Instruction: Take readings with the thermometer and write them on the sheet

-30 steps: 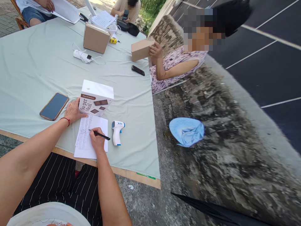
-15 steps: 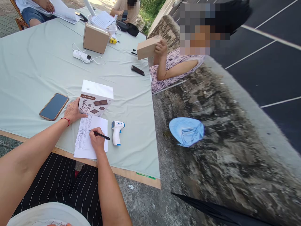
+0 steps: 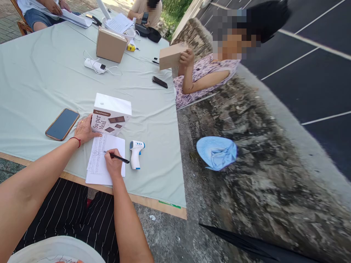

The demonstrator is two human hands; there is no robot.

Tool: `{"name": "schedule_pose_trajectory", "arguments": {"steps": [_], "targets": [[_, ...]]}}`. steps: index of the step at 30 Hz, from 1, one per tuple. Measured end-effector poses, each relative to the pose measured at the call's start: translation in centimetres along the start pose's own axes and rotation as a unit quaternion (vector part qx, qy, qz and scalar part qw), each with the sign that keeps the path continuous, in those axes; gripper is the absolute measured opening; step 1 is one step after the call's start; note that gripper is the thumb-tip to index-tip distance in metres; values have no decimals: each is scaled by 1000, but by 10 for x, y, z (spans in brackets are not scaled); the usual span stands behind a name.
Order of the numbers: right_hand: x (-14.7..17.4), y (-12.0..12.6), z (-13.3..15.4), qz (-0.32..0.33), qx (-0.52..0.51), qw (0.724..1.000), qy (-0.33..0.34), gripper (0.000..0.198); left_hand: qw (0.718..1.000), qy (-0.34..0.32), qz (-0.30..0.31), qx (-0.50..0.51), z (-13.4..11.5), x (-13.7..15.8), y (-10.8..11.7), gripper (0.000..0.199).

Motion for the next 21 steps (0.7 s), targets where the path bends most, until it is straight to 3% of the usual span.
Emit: {"name": "schedule_pose_trajectory", "arguments": {"steps": [21], "targets": [[1, -1, 2, 10, 0, 1000, 5, 14, 1000, 4, 2, 6, -1, 1, 1, 103]]}}
Point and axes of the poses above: each hand's wrist, its own x-axis away from the middle knuckle, its own y-axis out of the back of the hand, z = x × y, the point moved 6 cm from there along -x, towards the middle knuckle, and after that the axes turned 14 degrees about -z, right-handed, at the moved point
